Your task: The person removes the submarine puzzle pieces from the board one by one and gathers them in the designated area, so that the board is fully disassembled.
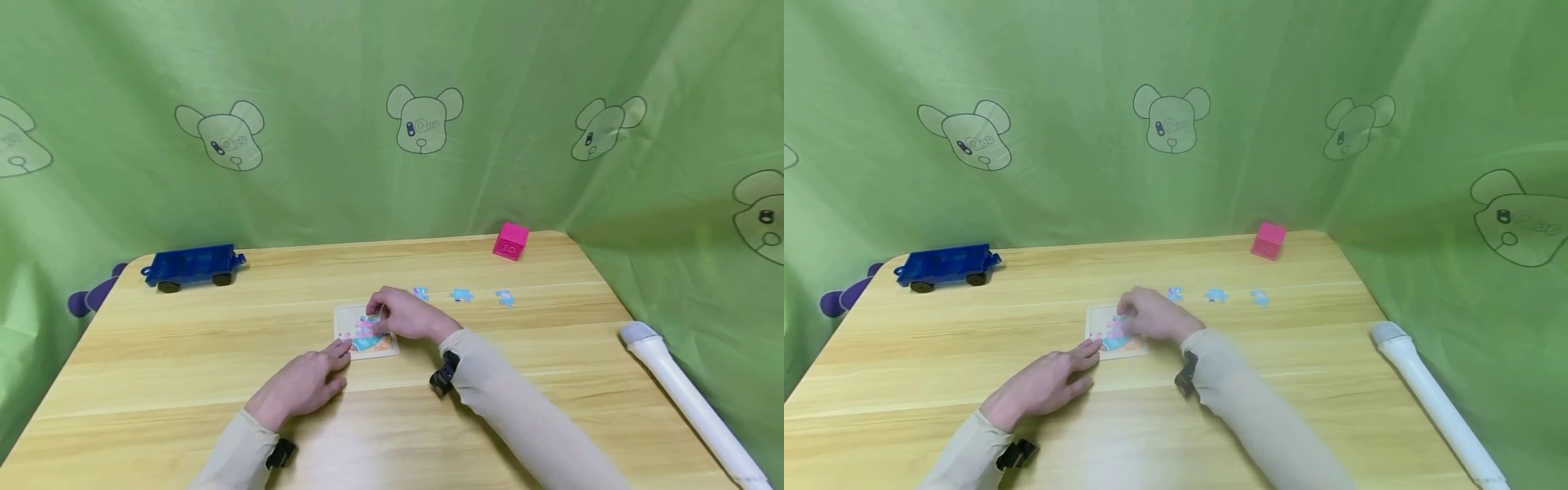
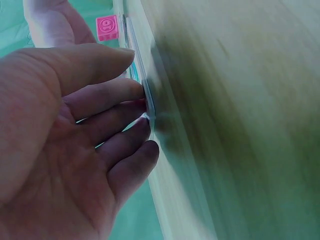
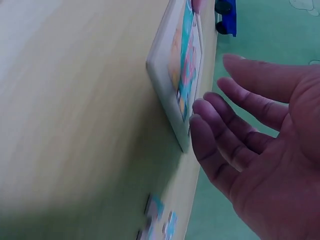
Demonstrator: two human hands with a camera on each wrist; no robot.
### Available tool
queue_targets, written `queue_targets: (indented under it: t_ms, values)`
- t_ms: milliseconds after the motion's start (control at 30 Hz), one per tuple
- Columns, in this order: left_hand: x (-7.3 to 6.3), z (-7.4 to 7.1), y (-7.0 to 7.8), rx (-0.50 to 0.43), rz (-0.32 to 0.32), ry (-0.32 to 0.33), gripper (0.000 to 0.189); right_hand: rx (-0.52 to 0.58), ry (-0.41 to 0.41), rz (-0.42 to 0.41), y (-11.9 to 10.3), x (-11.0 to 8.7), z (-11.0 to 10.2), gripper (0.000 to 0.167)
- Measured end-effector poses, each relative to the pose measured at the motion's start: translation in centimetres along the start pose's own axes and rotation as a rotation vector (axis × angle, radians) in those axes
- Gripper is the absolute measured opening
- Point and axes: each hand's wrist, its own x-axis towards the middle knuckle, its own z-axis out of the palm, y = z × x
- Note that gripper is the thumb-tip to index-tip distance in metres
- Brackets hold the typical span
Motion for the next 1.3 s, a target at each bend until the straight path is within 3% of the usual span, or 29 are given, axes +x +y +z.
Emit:
queue_targets:
  t_ms: [233,533,1100,1300]
  values:
    - [-0.1,0.0,0.1,-0.002,0.013,0.01,0.044,-0.063,-0.003,0.017,-1.0,1.1,0.9,0.027]
    - [0.0,0.2,0.0,0.019,0.009,-0.003,0.046,-0.164,0.016,0.115,-1.4,1.7,1.7,0.022]
    - [0.0,0.2,-0.1,0.02,0.003,0.003,0.046,-0.183,0.011,0.114,-2.3,1.6,2.0,0.018]
    - [0.0,0.2,-0.2,0.02,0.004,0.001,0.046,-0.179,0.002,0.157,-2.3,1.7,1.9,0.027]
